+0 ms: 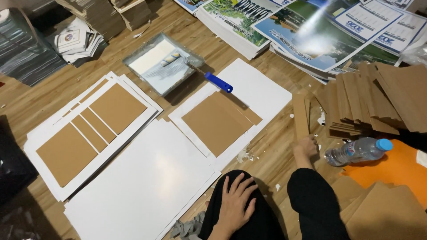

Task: Applying glue to a base sheet with a roller and attaching cardboard pieces to it to assemble a product.

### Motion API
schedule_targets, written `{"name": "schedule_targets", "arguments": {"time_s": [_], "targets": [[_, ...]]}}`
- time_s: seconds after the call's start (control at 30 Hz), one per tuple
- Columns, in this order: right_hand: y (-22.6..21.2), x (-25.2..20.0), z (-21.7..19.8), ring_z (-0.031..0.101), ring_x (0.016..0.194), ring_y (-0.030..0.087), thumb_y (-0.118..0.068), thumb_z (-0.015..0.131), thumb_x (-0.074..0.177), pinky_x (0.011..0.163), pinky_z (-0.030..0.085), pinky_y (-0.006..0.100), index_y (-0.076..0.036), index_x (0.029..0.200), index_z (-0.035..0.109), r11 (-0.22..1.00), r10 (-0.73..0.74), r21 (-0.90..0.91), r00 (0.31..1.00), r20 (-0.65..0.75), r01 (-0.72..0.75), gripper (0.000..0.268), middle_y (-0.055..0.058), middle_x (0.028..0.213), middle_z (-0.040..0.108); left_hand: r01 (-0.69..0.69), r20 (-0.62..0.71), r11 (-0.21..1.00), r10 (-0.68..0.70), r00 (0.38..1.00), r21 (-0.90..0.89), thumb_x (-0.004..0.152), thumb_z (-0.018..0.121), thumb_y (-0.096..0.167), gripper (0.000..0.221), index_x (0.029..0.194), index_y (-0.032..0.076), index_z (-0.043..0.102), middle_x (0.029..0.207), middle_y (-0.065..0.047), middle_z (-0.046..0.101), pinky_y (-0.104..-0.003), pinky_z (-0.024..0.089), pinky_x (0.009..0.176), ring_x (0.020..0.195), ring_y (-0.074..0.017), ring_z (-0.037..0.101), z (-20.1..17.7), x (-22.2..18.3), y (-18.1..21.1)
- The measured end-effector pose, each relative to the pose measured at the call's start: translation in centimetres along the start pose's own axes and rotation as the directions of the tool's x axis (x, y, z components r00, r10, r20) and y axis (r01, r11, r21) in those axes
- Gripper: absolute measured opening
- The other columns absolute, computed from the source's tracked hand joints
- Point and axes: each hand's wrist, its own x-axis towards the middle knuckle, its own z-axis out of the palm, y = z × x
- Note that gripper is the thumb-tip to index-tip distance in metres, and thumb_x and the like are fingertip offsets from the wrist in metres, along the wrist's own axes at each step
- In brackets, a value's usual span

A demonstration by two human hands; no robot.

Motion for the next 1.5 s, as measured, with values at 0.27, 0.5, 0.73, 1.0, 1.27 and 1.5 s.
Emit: {"name": "schedule_targets", "arguments": {"time_s": [0.27,0.5,0.73,1.0,1.27,1.5], "targets": [[2.5,3.1,1.0,0.055,0.095,0.037,-0.033,0.074,0.065,0.076,0.046,0.053,0.003,0.121,0.038,0.989,-0.085,0.130,0.990,0.113,0.070,0.076,0.022,0.108,0.053,0.022,-0.040,0.999,-0.024,0.999,-0.048,0.081,0.051,0.019,0.036,0.114,0.008,0.053,0.126,-0.008,0.047,-0.051,0.011,0.104,0.126,-0.0271,0.031,-0.1,-0.4,-0.4],[1.8,-0.1,5.6,0.034,0.109,0.048,-0.002,0.084,0.085,0.094,0.028,0.055,0.013,0.123,0.028,0.745,-0.418,0.197,0.676,-0.607,0.637,0.070,0.031,0.120,0.028,0.494,-0.541,0.847,-0.513,0.666,-0.195,0.088,0.039,0.030,0.042,0.125,0.011,0.043,0.135,-0.011,0.038,-0.045,0.030,0.101,0.124,-0.0286,0.035,-3.4,-11.2,-8.4],[-2.1,-18.3,3.1,0.050,0.094,0.043,0.028,0.043,0.101,0.083,0.043,0.045,0.017,0.135,0.027,-0.119,-0.897,0.733,0.243,-0.368,0.670,0.039,0.040,0.111,0.042,-0.188,-0.495,0.604,-0.764,-0.413,-0.775,0.081,0.052,0.019,0.060,0.135,0.005,0.029,0.127,-0.012,0.045,-0.026,0.042,0.080,0.098,-0.0161,0.051,-13.0,-33.8,-19.9],[-4.0,-26.1,4.0,0.056,0.098,0.025,-0.016,0.063,0.093,0.077,0.046,0.034,-0.007,0.109,0.068,-0.091,-0.991,0.109,-0.078,-0.113,0.990,0.019,0.008,0.109,0.061,-0.530,-0.483,0.579,-0.814,-0.323,-0.620,0.069,0.062,0.008,0.024,0.090,-0.002,0.058,0.093,-0.016,0.059,-0.041,0.045,0.091,0.092,-0.0267,0.059,-20.2,-40.9,-14.4],[-4.8,-28.3,2.5,0.062,0.071,0.023,-0.025,0.058,0.092,0.067,0.047,0.033,-0.012,0.109,0.068,0.253,-0.952,0.155,0.217,0.215,0.955,0.024,0.006,0.090,0.068,-0.622,-0.324,0.669,-0.742,-0.587,-0.407,0.085,0.052,0.014,0.047,0.121,-0.011,0.038,0.121,-0.022,0.046,-0.041,0.039,0.099,0.107,-0.0282,0.050,-24.6,-40.5,-17.1],[-5.3,-29.4,2.1,0.064,0.082,0.023,-0.034,0.052,0.083,0.071,0.048,0.032,-0.020,0.108,0.063,0.312,-0.897,0.085,0.264,0.354,0.946,0.031,0.000,0.087,0.069,-0.614,-0.347,0.680,-0.733,-0.585,-0.401,0.085,0.053,0.013,0.043,0.122,-0.007,0.041,0.121,-0.020,0.051,-0.052,0.033,0.102,0.109,-0.0272,0.054,-23.7,-42.6,-18.8]]}}
